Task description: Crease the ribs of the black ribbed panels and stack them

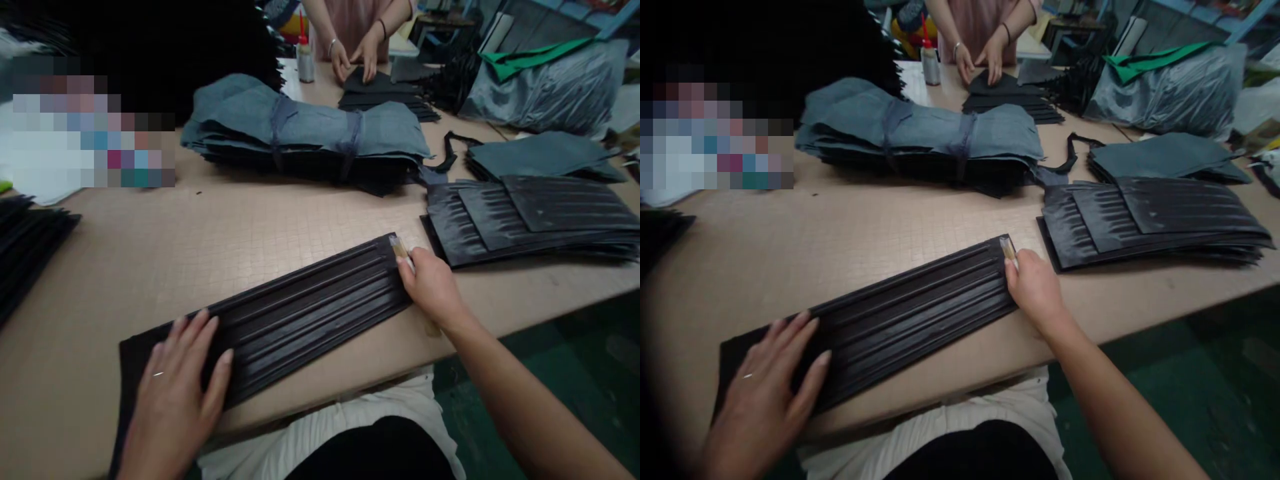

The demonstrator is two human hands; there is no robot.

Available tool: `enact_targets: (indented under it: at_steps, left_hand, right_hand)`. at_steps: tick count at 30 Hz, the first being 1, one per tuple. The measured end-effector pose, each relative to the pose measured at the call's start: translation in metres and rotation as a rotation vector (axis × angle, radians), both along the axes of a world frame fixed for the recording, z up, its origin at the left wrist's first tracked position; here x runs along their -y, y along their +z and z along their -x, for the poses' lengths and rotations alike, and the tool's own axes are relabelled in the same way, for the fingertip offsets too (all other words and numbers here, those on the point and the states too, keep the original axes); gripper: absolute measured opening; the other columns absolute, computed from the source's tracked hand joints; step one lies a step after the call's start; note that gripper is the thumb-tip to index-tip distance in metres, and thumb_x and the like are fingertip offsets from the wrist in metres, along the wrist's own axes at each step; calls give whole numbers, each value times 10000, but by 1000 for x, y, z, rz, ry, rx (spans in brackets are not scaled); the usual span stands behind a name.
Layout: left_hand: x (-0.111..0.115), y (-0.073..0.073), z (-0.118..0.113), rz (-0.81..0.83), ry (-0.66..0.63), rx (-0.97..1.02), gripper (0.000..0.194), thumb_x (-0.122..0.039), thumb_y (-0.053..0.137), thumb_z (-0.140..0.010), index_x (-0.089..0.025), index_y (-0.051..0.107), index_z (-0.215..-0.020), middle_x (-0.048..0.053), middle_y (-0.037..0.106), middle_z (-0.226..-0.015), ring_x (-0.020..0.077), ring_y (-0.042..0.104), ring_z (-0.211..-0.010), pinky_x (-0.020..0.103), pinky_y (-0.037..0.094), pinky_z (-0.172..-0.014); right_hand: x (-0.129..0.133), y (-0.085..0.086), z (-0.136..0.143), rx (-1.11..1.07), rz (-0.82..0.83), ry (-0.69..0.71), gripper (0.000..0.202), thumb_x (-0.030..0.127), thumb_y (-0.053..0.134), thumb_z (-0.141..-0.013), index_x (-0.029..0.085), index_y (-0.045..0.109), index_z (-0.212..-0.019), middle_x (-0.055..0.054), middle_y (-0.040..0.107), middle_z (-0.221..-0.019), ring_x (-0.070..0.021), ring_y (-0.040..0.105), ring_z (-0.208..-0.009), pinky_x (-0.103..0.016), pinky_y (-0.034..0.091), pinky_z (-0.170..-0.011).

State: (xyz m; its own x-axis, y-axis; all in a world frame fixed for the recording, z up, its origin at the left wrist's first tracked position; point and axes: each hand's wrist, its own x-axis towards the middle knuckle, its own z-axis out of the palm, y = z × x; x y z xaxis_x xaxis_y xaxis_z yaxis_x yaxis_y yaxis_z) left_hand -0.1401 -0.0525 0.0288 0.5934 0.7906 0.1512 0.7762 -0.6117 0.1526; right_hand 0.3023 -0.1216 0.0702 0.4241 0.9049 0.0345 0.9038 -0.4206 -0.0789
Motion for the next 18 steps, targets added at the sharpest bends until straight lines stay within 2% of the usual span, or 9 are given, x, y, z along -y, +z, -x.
enact_targets:
  at_steps: [1,3,5,9,14,18]
  left_hand:
    - [4,4,-26,-1,9,27,784,-402,431,-1000,-347,40,-1677,72,243,-1725,371,245,-1586,707,329,-1222]
    - [8,7,-69,6,-4,43,771,-441,416,-1013,-358,32,-1676,75,313,-1697,372,316,-1558,711,367,-1195]
    - [8,6,-91,13,-31,34,787,-478,410,-1015,-356,-2,-1674,87,303,-1694,389,337,-1543,732,396,-1159]
    - [8,-1,-97,17,-35,18,796,-479,402,-1016,-354,-33,-1670,100,264,-1702,399,329,-1544,744,391,-1147]
    - [9,0,-96,33,-37,27,812,-468,410,-1014,-345,-55,-1668,116,255,-1702,403,317,-1550,752,372,-1148]
    - [9,1,-97,52,-28,49,822,-445,423,-1009,-350,-63,-1665,113,252,-1702,401,309,-1552,757,345,-1160]
  right_hand:
    - [-9,0,4,18,14,-12,288,346,401,-1063,171,603,-955,-132,679,-928,-244,635,-795,-320,397,-661]
    - [-20,-2,11,48,58,-15,276,338,406,-1071,172,611,-990,-121,692,-956,-236,643,-788,-317,362,-626]
    - [-25,-5,20,69,104,1,256,327,411,-1076,177,607,-1010,-107,700,-996,-228,655,-802,-315,347,-610]
    - [-30,-9,31,105,171,3,256,325,385,-1093,173,588,-1052,-108,691,-1075,-217,667,-795,-315,332,-586]
    - [-45,-9,35,158,184,-8,267,322,353,-1108,173,575,-1107,-110,667,-1116,-224,676,-823,-318,306,-565]
    - [-35,-8,45,197,199,-13,273,296,343,-1107,165,581,-1078,-102,656,-1062,-209,663,-781,-317,302,-562]
